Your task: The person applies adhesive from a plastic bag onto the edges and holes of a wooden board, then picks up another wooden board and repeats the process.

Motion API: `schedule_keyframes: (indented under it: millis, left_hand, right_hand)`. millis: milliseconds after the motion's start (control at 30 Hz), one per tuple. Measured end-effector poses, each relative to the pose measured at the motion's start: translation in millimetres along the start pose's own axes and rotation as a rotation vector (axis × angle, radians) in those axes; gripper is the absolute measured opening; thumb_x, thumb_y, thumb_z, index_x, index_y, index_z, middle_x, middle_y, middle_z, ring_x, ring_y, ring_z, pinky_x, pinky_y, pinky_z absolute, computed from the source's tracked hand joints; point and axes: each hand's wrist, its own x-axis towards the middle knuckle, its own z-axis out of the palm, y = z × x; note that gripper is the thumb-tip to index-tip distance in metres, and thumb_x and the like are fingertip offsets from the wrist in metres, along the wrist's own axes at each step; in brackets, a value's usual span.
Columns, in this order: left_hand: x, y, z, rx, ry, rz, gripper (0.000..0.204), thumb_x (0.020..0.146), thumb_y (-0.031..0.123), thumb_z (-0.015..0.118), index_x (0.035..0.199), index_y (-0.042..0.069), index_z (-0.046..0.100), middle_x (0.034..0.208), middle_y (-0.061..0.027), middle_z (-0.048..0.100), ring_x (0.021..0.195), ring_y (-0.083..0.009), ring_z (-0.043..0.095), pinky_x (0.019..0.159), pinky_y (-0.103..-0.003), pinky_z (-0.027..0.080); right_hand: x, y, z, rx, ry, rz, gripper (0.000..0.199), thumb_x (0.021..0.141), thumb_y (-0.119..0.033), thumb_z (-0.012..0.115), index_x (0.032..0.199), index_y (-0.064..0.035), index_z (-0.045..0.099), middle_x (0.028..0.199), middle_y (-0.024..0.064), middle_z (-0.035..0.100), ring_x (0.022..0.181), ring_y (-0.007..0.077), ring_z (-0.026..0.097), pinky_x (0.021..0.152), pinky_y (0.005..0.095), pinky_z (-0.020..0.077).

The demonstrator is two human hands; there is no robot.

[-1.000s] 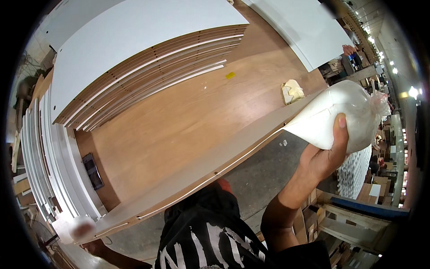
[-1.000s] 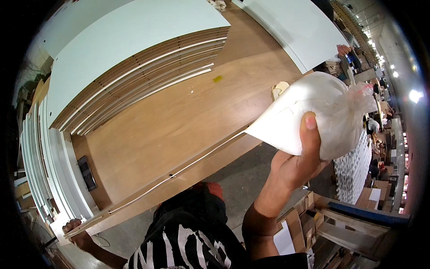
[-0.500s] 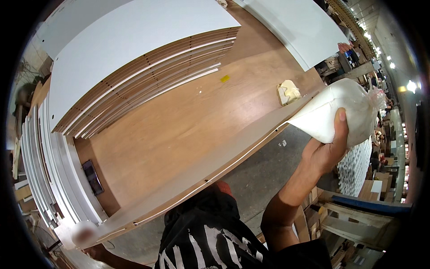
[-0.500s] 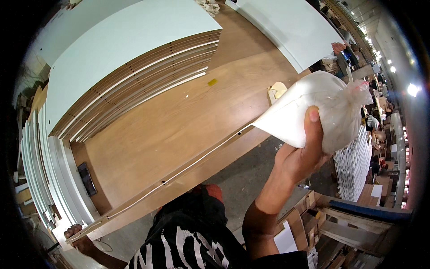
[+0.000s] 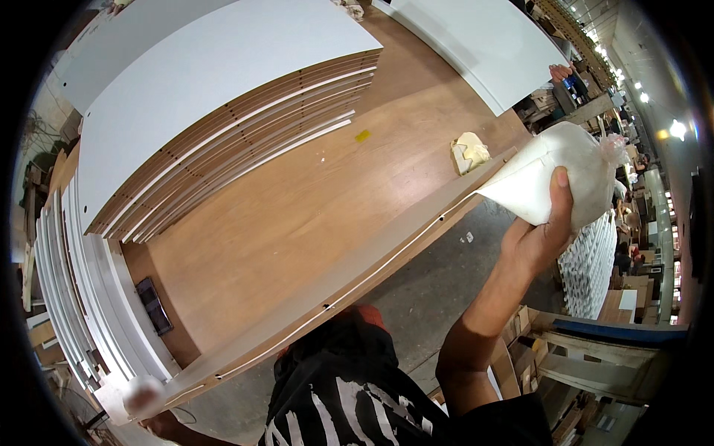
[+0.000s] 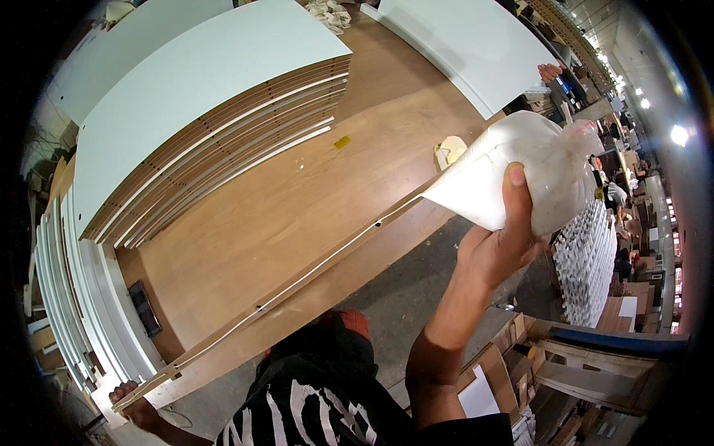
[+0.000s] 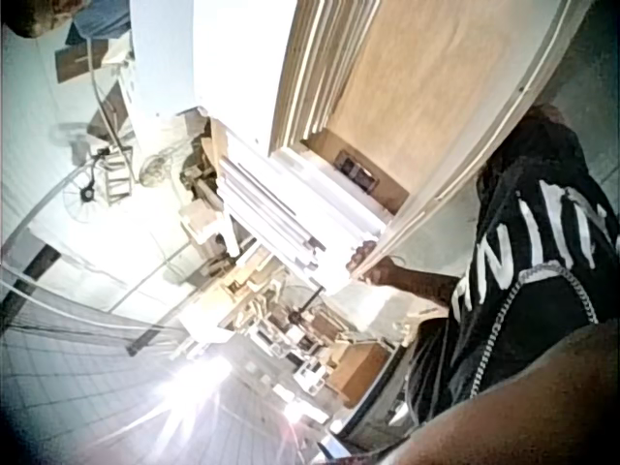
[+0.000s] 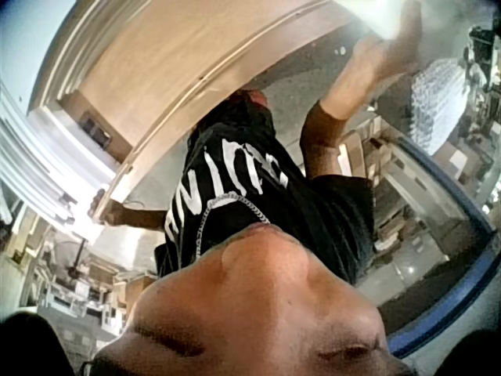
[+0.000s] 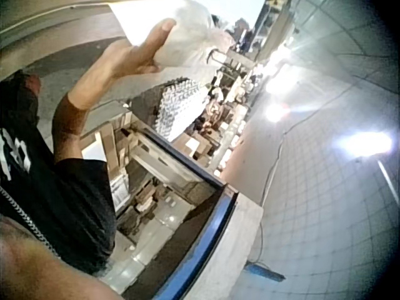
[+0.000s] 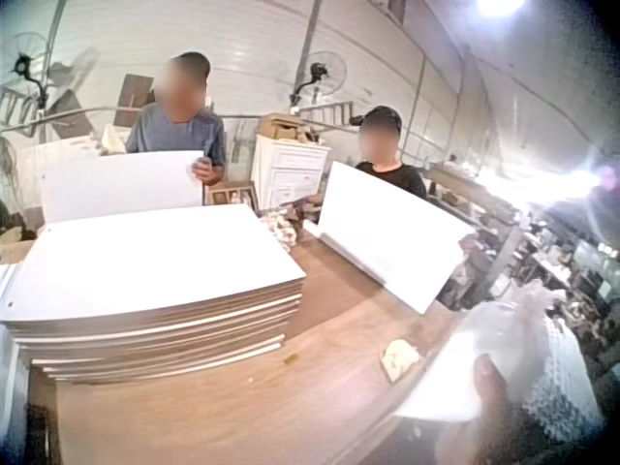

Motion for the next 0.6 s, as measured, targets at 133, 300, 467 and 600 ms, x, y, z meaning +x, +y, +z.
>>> schedule_keyframes:
  millis: [133, 300, 467, 600]
  left_hand:
    - [14, -2, -27, -0.151, -0.159, -0.067, 0.039, 0.081, 0.030, 0.074, 0.101, 0.008, 0.048, 0.095, -0.0025, 0.049, 0.086, -0.0138, 0.048, 0.084, -0.030, 0.040]
    - [1, -3, -8, 0.003, -0.002, 0.024, 0.041, 0.081, 0.032, 0.073, 0.101, 0.007, 0.048, 0.096, -0.0032, 0.049, 0.085, -0.0147, 0.047, 0.082, -0.032, 0.039]
    - [-1, 2, 12, -0.059, 0.012, 0.029, 0.043, 0.081, 0.035, 0.073, 0.102, 0.007, 0.048, 0.096, -0.0035, 0.048, 0.085, -0.0154, 0.047, 0.083, -0.033, 0.039]
    - [-3, 7, 15, -0.027, -0.007, 0.014, 0.043, 0.082, 0.035, 0.072, 0.102, 0.006, 0.048, 0.097, -0.0040, 0.048, 0.086, -0.0154, 0.046, 0.083, -0.032, 0.038]
  right_hand:
    - [5, 3, -2, -0.016, 0.012, -0.023, 0.057, 0.072, -0.008, 0.073, 0.122, 0.0075, 0.050, 0.113, 0.0175, 0.058, 0.099, 0.0242, 0.061, 0.086, 0.0349, 0.0522]
    - [12, 7, -5, -0.038, 0.041, -0.019, 0.057, 0.072, -0.011, 0.075, 0.119, 0.0085, 0.051, 0.111, 0.0179, 0.059, 0.097, 0.0242, 0.062, 0.084, 0.0347, 0.0530]
    - [18, 7, -4, -0.040, 0.046, -0.041, 0.058, 0.071, -0.012, 0.076, 0.119, 0.0087, 0.051, 0.111, 0.0182, 0.060, 0.096, 0.0239, 0.062, 0.084, 0.0344, 0.0535]
    - [27, 14, -8, -0.016, 0.049, -0.056, 0.056, 0.072, -0.010, 0.075, 0.119, 0.0082, 0.051, 0.111, 0.0173, 0.060, 0.096, 0.0236, 0.062, 0.084, 0.0337, 0.0536]
